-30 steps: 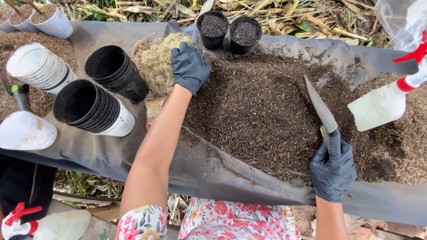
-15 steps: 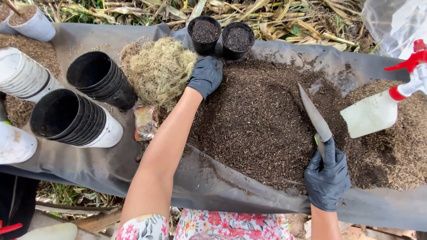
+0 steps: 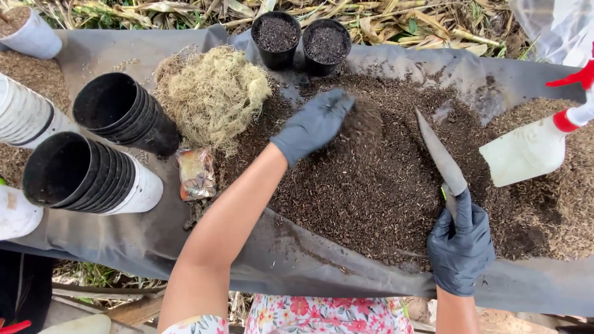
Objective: Mixing and spreading soil on a work surface using gloved hands and a hand trowel to prepare for planting.
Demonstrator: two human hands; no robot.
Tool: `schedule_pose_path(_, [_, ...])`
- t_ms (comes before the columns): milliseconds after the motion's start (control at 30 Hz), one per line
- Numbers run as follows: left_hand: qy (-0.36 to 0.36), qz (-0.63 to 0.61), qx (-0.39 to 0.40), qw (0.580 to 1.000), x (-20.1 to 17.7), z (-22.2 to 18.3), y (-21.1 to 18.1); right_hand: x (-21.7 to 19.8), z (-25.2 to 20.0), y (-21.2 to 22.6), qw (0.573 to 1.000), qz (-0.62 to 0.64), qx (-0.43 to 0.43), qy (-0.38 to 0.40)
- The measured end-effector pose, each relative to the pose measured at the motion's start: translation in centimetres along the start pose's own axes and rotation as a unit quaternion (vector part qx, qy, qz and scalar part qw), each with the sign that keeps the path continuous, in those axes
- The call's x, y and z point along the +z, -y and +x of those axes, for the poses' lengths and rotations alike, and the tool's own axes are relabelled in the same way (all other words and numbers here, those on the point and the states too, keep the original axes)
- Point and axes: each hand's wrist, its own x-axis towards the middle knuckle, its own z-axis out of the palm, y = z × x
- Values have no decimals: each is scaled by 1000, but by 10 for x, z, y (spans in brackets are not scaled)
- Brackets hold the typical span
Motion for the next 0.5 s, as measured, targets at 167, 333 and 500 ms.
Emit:
schedule_pose_path(167, [-39, 238, -21, 970, 46, -38, -60, -5, 2, 2, 1000, 23, 7, 15])
schedule_pose_path(333, [-87, 517, 120, 843, 81, -44, 5, -1, 0, 0, 999, 41, 19, 30])
schedule_pose_path(500, [-82, 561, 129, 814, 76, -65, 13, -5, 0, 0, 998, 42, 16, 34])
